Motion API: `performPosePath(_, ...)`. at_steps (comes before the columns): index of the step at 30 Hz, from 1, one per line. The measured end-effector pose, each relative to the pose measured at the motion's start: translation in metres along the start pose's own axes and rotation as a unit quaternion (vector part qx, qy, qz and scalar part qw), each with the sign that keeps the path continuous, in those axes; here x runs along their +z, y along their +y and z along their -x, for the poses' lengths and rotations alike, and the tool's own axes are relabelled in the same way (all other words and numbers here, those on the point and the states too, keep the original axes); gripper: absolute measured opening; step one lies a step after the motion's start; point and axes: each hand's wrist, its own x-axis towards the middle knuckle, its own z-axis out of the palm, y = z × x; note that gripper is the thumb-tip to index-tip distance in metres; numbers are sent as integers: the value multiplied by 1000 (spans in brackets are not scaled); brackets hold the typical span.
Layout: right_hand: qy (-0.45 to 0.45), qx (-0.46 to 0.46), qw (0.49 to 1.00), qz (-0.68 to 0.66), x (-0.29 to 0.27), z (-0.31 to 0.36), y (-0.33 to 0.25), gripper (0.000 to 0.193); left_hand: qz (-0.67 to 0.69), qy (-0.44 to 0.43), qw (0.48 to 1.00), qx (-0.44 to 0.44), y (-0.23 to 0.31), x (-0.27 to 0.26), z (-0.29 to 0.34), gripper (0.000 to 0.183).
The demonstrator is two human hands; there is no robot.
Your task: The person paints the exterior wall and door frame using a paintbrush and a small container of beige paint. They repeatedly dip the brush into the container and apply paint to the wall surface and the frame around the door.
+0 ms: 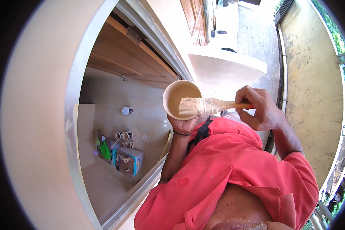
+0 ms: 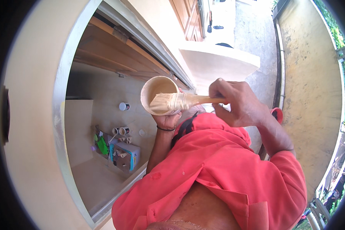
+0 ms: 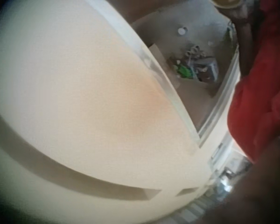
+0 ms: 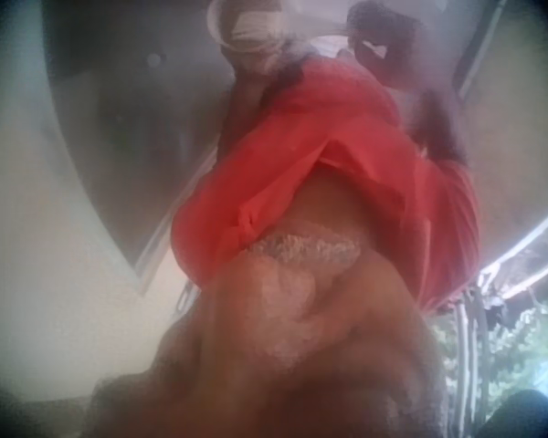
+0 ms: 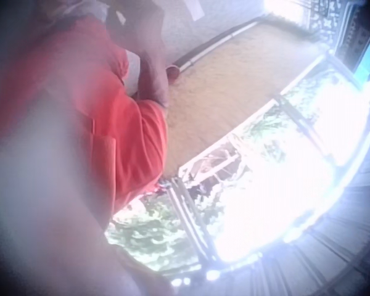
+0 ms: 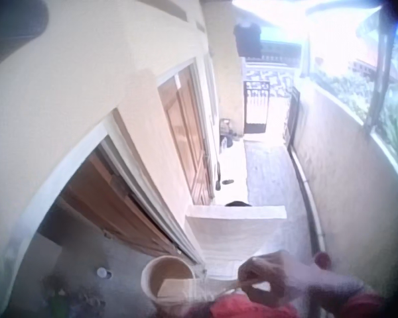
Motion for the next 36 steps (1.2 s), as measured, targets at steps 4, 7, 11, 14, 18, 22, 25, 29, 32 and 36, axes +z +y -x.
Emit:
performPosePath(4,11,-76,990,116,16,0,2,30,13,4,1000,-8,1,-6,0,69)
performPosePath(7,50,-125,985,105,23,-3,15,30,-17,-3,1000,-20,1,-9,3,66)
performPosePath(11,146,-146,976,71,24,-23,26,31,-19,24,999,-12,2,7,10,57)
performPosePath(14,232,-176,952,96,21,-52,47,35,8,15,999,-40,13,8,26,59)
performPosePath(18,332,-65,941,26,-1,-114,82,27,5,13,999,-42,37,-6,60,53)
performPosePath(22,381,-59,918,98,-37,-199,126,35,2,4,999,-41,54,-18,91,49)
performPosePath(25,379,-7,924,58,-62,-263,143,35,16,25,999,-21,55,-21,111,46)
performPosePath(29,385,35,922,-1,-78,-344,146,38,45,30,998,-9,48,-31,129,45)
performPosePath(32,413,20,910,7,-103,-391,163,40,53,33,998,-17,44,-43,129,47)
performPosePath(36,400,54,915,10,-121,-426,173,36,56,37,997,-27,47,-57,128,44)
